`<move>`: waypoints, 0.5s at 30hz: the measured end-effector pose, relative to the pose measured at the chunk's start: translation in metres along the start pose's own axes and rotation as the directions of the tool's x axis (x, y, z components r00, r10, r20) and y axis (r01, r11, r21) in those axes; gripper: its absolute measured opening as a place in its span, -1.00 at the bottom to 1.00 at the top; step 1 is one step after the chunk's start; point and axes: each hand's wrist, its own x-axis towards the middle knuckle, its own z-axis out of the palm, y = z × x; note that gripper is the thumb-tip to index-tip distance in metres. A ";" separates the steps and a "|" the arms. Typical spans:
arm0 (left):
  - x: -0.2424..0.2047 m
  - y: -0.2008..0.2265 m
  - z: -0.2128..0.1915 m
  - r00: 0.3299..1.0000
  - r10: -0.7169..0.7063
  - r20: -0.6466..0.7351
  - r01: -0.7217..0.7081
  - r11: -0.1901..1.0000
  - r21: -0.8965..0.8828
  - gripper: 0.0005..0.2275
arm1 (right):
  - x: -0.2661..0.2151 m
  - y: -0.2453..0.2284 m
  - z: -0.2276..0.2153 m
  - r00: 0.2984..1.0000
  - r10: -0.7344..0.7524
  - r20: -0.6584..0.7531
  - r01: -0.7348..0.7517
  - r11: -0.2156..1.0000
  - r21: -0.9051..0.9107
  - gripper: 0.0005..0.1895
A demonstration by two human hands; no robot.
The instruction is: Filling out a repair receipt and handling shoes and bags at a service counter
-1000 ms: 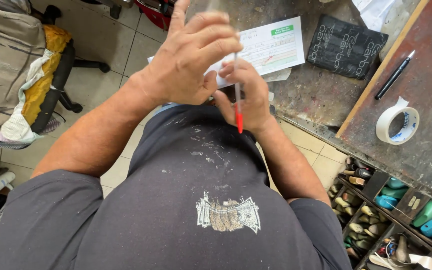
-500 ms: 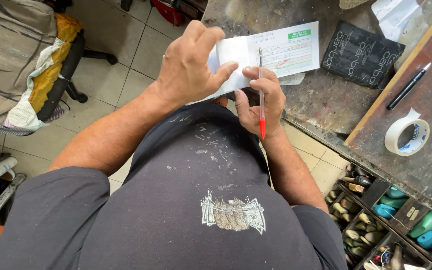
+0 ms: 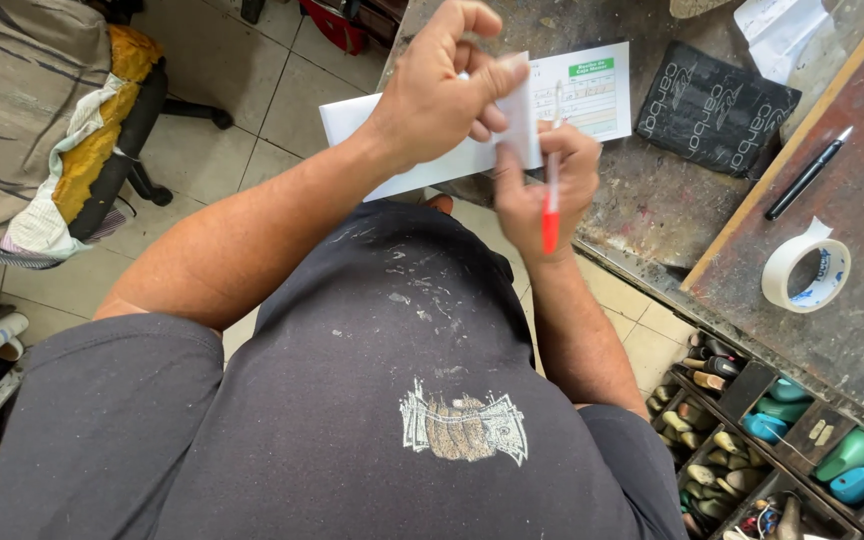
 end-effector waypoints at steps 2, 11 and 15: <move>0.007 -0.006 -0.004 0.998 0.066 0.020 -0.066 0.998 -0.001 -0.68 | 0.004 0.000 -0.006 0.976 0.199 -0.087 -0.204 0.978 -0.049 -0.70; 0.015 -0.042 -0.020 0.721 0.613 0.321 -0.678 0.533 0.505 -0.66 | 0.010 0.004 -0.015 0.927 0.372 0.036 -0.373 0.912 0.173 -0.65; 0.013 -0.029 -0.017 0.690 0.674 0.265 -0.700 0.528 0.480 -0.68 | 0.009 -0.006 -0.012 0.963 0.269 -0.027 -0.269 0.963 -0.002 -0.66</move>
